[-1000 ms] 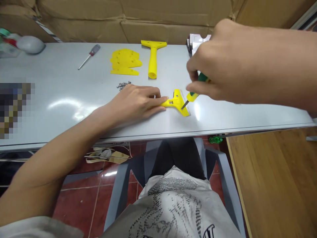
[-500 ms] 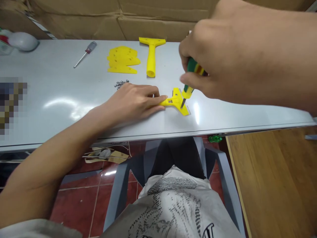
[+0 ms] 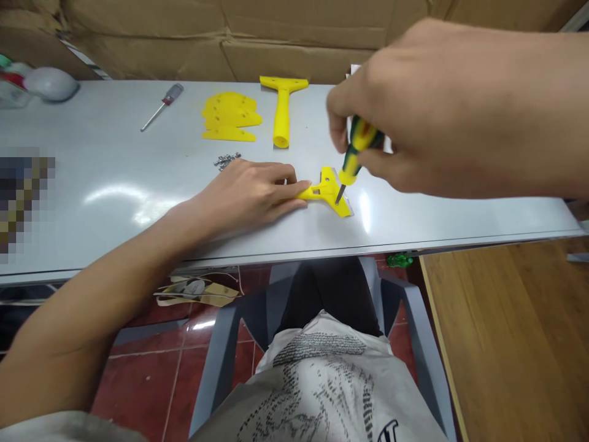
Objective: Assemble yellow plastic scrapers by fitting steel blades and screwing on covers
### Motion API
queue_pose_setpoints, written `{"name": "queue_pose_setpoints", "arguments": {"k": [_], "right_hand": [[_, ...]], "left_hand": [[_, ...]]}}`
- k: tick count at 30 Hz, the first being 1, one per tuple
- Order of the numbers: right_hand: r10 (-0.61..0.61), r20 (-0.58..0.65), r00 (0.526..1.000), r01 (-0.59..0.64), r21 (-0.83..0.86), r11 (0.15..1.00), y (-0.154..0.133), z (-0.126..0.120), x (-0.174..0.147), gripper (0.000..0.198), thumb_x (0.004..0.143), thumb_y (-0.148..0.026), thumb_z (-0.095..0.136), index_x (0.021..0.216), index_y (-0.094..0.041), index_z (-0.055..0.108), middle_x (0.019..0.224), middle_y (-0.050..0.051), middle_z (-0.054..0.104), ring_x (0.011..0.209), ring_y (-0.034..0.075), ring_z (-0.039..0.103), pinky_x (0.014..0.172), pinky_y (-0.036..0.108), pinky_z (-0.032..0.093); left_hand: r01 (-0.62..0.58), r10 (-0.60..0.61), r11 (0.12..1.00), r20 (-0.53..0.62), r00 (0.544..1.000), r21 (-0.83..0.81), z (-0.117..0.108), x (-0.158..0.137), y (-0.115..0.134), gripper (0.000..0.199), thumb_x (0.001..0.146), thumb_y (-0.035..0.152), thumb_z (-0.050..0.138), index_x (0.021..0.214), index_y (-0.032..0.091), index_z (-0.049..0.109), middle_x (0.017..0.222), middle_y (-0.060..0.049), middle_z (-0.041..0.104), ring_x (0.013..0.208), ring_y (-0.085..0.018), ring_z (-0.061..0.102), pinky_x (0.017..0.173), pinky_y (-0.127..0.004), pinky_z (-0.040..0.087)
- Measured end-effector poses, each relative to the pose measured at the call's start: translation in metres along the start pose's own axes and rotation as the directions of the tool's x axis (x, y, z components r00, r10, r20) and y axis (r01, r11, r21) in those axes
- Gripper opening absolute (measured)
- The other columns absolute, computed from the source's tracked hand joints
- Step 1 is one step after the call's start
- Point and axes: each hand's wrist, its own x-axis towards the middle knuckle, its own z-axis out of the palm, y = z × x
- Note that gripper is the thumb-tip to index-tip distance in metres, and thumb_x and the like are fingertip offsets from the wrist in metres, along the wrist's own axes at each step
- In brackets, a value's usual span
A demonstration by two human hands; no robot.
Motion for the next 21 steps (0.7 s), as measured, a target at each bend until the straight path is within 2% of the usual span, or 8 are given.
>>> {"name": "queue_pose_setpoints", "arguments": {"k": [4, 7, 10, 12, 15, 17, 19, 21], "right_hand": [[-0.099, -0.093, 0.991, 0.1, 0.006, 0.995, -0.01, 0.002, 0.008, 0.057, 0.12, -0.076, 0.041, 0.123, -0.038, 0.083, 0.139, -0.002, 0.08, 0.15, 0.032, 0.074, 0.102, 0.041, 0.076], [-0.223, 0.026, 0.975, 0.222, -0.229, 0.948, -0.027, 0.003, 0.02, 0.035, 0.108, -0.069, 0.077, 0.122, -0.038, 0.081, 0.128, 0.001, 0.079, 0.132, 0.034, 0.081, 0.109, 0.053, 0.075], [-0.056, 0.198, 0.979, 0.148, -0.488, 0.861, -0.046, 0.005, 0.03, 0.047, 0.083, -0.048, 0.108, 0.117, -0.037, 0.079, 0.102, 0.003, 0.075, 0.113, 0.04, 0.082, 0.109, 0.071, 0.07], [0.047, 0.138, 0.989, 0.038, -0.559, 0.828, -0.054, 0.007, 0.033, 0.035, 0.086, -0.041, 0.107, 0.104, -0.033, 0.078, 0.082, 0.002, 0.066, 0.117, 0.042, 0.081, 0.11, 0.069, 0.068], [0.009, 0.148, 0.989, 0.072, -0.533, 0.843, -0.055, 0.005, 0.033, 0.031, 0.085, -0.028, 0.107, 0.1, -0.033, 0.08, 0.09, 0.0, 0.072, 0.116, 0.036, 0.081, 0.106, 0.057, 0.068], [-0.046, 0.213, 0.976, 0.157, -0.541, 0.826, -0.051, 0.003, 0.032, 0.047, 0.077, -0.036, 0.113, 0.111, -0.036, 0.08, 0.092, -0.003, 0.076, 0.1, 0.031, 0.082, 0.096, 0.056, 0.071], [-0.085, 0.204, 0.975, 0.197, -0.628, 0.753, -0.048, 0.002, 0.032, 0.041, 0.084, -0.056, 0.106, 0.106, -0.035, 0.078, 0.075, -0.002, 0.067, 0.092, 0.03, 0.081, 0.087, 0.055, 0.071], [-0.104, 0.213, 0.971, 0.224, -0.675, 0.703, -0.046, 0.002, 0.031, 0.036, 0.088, -0.055, 0.103, 0.105, -0.036, 0.078, 0.079, -0.001, 0.071, 0.095, 0.032, 0.081, 0.081, 0.054, 0.069]], "left_hand": [[0.001, -0.001, 1.0, 0.012, 1.0, 0.004, 0.0, 0.0, 0.001, 0.029, 0.122, 0.039, 0.063, 0.126, 0.02, 0.085, 0.112, -0.011, 0.082, 0.087, -0.025, 0.076, 0.068, -0.035, 0.043], [0.006, -0.006, 1.0, 0.005, 1.0, -0.006, 0.0, 0.0, 0.0, 0.029, 0.122, 0.039, 0.062, 0.126, 0.021, 0.085, 0.112, -0.011, 0.082, 0.087, -0.025, 0.076, 0.069, -0.035, 0.043], [0.001, -0.002, 0.999, -0.013, 1.0, -0.04, 0.001, 0.0, 0.0, 0.03, 0.123, 0.04, 0.061, 0.124, 0.021, 0.084, 0.111, -0.01, 0.081, 0.086, -0.024, 0.076, 0.07, -0.035, 0.045], [0.003, -0.004, 0.998, -0.027, 1.0, -0.065, 0.002, 0.0, -0.001, 0.032, 0.123, 0.041, 0.06, 0.123, 0.021, 0.084, 0.111, -0.01, 0.081, 0.086, -0.024, 0.076, 0.071, -0.035, 0.046], [0.006, -0.009, 0.997, -0.031, 0.999, -0.076, 0.003, 0.0, -0.001, 0.031, 0.123, 0.04, 0.06, 0.123, 0.021, 0.084, 0.11, -0.011, 0.081, 0.086, -0.024, 0.076, 0.071, -0.035, 0.047], [0.003, -0.004, 0.998, -0.026, 1.0, -0.056, 0.003, 0.0, -0.001, 0.03, 0.123, 0.039, 0.06, 0.124, 0.021, 0.084, 0.11, -0.011, 0.081, 0.085, -0.024, 0.076, 0.069, -0.034, 0.045], [-0.002, 0.001, 0.999, -0.024, 1.0, -0.036, 0.003, 0.0, -0.001, 0.03, 0.123, 0.039, 0.06, 0.123, 0.021, 0.084, 0.11, -0.011, 0.081, 0.085, -0.025, 0.076, 0.068, -0.035, 0.044], [-0.003, 0.003, 1.0, -0.024, 1.0, -0.029, 0.003, 0.0, -0.001, 0.032, 0.123, 0.04, 0.059, 0.123, 0.021, 0.084, 0.109, -0.011, 0.081, 0.085, -0.025, 0.076, 0.068, -0.035, 0.044]]}}
